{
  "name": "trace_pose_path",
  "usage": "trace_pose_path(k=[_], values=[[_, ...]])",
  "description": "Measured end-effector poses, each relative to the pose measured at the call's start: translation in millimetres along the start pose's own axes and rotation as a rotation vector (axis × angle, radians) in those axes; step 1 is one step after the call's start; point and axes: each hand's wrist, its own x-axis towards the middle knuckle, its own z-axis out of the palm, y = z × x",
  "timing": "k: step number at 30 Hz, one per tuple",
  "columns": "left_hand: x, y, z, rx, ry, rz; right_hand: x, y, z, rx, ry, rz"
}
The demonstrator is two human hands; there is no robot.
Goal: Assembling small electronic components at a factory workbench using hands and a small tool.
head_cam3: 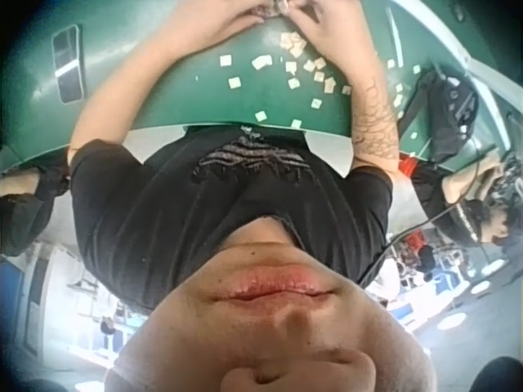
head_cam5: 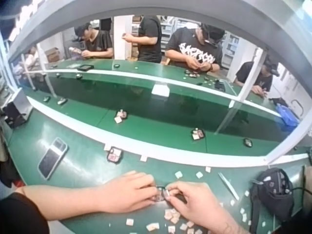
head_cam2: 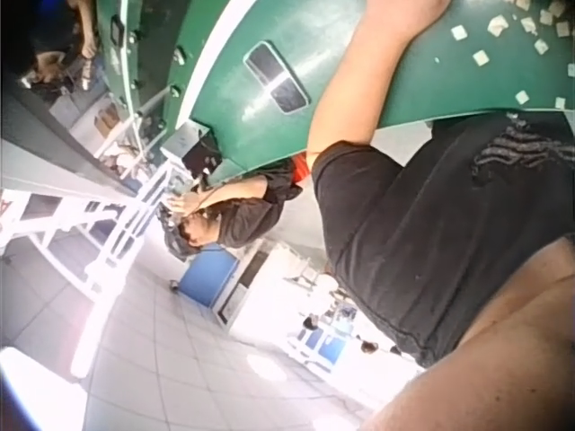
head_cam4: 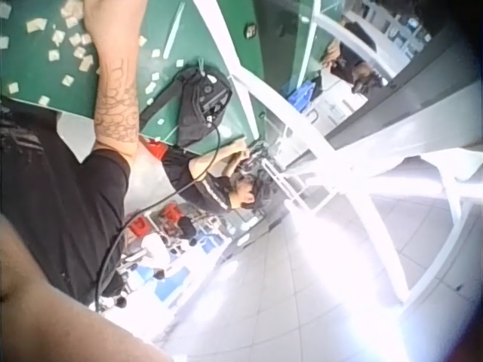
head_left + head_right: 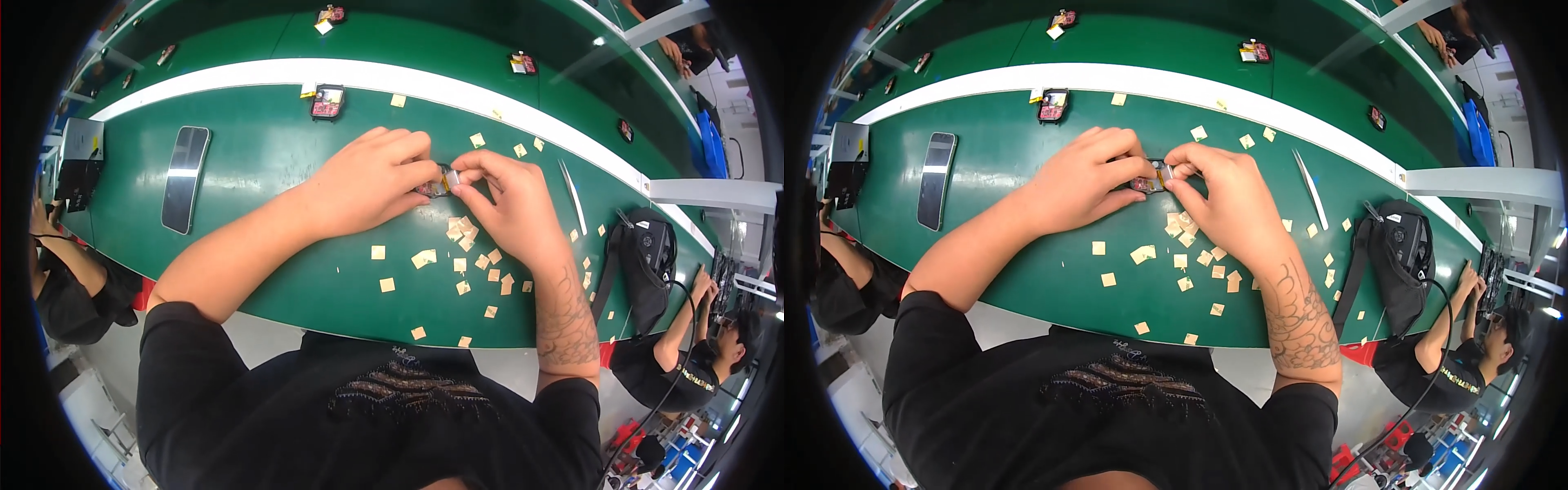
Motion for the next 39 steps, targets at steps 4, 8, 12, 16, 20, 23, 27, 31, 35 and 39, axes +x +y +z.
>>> trace_pose_path(k=[4,8,12,16,20,23,27,31,35,39], values=[[0,-1,2,0.006,0.008,0.015,-1,-8,5,-0.094,-0.004,-0.016],[0,-3,4,-0.005,0.006,0.023,-5,-8,14,-0.154,0.043,-0.035],[0,-1,3,-0.011,0.020,0.023,-4,-6,14,-0.091,0.033,0.013],[0,1,0,-0.029,-0.009,-0.002,-3,-3,16,-0.072,0.038,0.004],[0,1,1,-0.022,-0.003,-0.008,-1,1,10,-0.046,0.009,0.062],[0,0,1,-0.019,0.003,-0.004,0,0,10,-0.034,0.002,0.102],[1,0,1,-0.017,0.010,-0.001,-1,1,12,-0.017,0.021,0.076],[1,2,1,-0.021,-0.002,-0.004,-4,-4,14,-0.021,0.015,0.115],[-1,2,4,-0.047,-0.011,-0.018,-5,-1,17,-0.056,0.066,0.008],[-1,2,1,-0.038,0.008,-0.006,-4,-5,18,-0.049,0.051,0.015]])
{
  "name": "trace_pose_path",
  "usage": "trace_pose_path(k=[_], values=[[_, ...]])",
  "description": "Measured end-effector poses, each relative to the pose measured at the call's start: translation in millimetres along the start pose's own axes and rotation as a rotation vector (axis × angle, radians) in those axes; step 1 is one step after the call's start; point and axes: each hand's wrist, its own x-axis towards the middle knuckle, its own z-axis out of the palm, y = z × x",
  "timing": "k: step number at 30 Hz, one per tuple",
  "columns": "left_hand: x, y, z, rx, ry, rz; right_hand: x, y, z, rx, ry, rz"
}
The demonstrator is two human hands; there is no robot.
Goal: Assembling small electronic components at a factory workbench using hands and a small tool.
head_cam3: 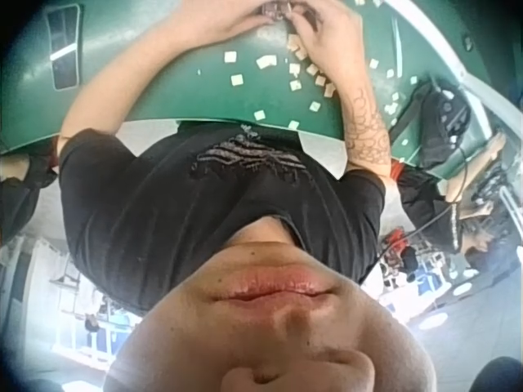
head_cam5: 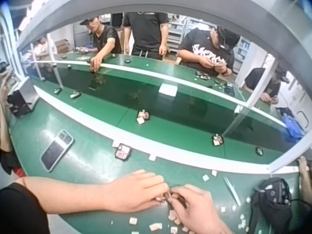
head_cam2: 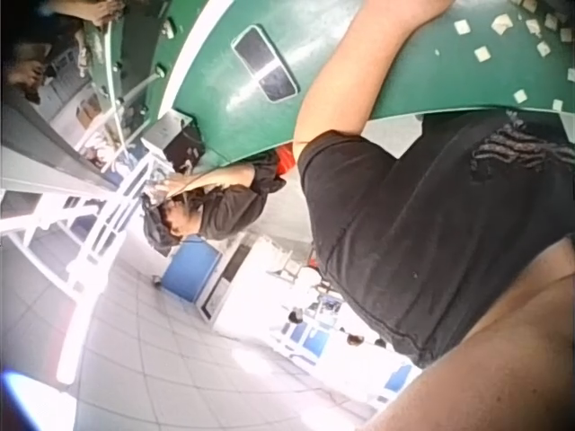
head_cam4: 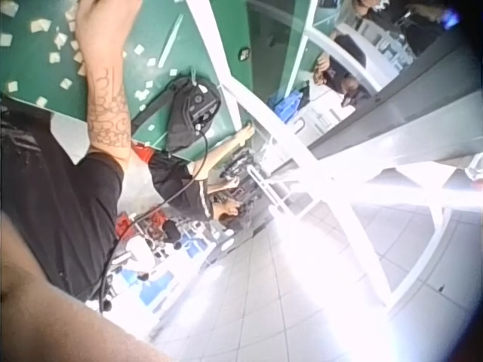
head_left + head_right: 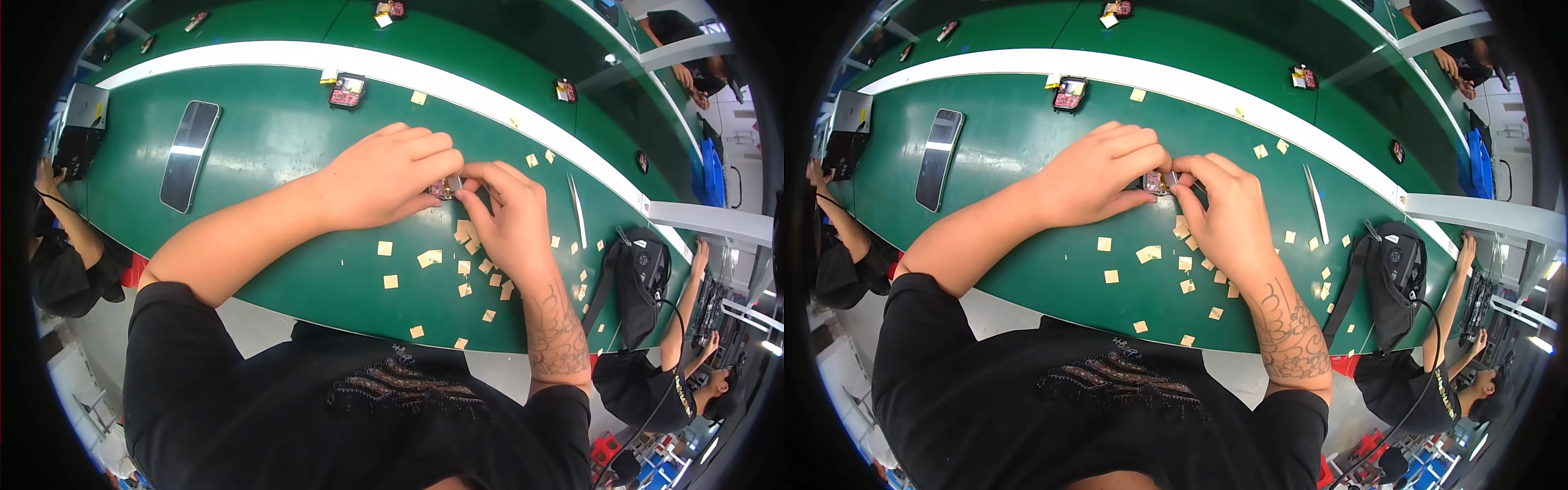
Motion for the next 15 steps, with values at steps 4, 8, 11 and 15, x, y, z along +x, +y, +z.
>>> trace_pose_path(k=[4,8,11,15], values=[[1.7,-0.4,0.6,-0.008,-0.004,-0.002,0.1,0.5,-0.6,0.030,0.003,0.122],[0.0,-0.8,-0.6,0.001,0.001,-0.006,1.6,1.3,1.5,0.019,0.013,0.114],[-0.2,-0.8,-0.2,0.003,-0.003,-0.005,1.1,5.0,2.9,0.011,-0.001,0.084],[1.6,-0.3,0.3,0.008,0.002,-0.002,2.1,7.2,8.1,0.108,0.025,0.052]])
